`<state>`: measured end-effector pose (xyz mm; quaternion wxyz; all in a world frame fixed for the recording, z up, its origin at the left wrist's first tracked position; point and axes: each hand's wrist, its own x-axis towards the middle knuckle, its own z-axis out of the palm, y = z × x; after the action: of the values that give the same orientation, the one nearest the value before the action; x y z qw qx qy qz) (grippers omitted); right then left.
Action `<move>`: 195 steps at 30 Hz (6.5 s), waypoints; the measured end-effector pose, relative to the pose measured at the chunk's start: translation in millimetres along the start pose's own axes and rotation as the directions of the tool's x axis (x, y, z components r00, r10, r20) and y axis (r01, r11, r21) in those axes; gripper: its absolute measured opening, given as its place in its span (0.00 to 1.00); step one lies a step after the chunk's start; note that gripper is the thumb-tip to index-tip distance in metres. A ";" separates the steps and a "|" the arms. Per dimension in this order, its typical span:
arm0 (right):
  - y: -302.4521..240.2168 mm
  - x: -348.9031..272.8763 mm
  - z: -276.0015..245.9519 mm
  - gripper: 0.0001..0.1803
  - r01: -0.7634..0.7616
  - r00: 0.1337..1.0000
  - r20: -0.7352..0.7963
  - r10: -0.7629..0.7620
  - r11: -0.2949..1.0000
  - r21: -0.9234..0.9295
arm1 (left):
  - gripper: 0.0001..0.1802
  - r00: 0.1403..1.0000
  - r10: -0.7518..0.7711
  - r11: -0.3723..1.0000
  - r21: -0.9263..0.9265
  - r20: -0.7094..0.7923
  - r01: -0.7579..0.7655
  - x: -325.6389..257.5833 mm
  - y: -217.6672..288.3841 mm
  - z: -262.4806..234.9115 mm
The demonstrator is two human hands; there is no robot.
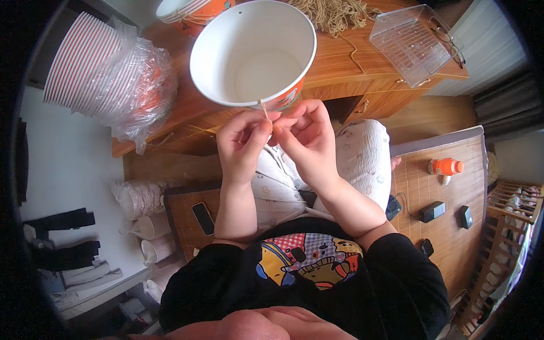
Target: Attaching string handles to decorative paper buckets.
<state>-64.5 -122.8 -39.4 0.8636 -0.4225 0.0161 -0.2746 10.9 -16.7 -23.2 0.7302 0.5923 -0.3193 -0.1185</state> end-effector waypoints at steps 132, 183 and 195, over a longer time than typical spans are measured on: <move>-118.4 6.6 -20.5 0.15 0.651 0.707 0.601 -0.374 0.676 -0.344 | 0.06 0.580 0.486 0.825 -0.123 0.653 -0.552 -11.1 67.9 -85.1; -83.5 17.9 37.1 0.09 0.265 0.921 0.207 -0.330 0.140 -0.954 | 0.26 0.582 -0.726 0.090 -0.787 0.368 0.610 -1.4 52.2 80.0; -78.4 27.1 25.4 0.14 0.388 0.873 0.278 -0.401 0.225 -0.894 | 0.14 0.942 -0.274 0.155 -0.958 0.193 0.241 -0.3 -6.2 42.4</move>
<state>-71.0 -156.3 40.3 0.3659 -0.8247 0.0672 -0.4259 -13.8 -51.7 -25.1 0.9106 0.0476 -0.0584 -0.4063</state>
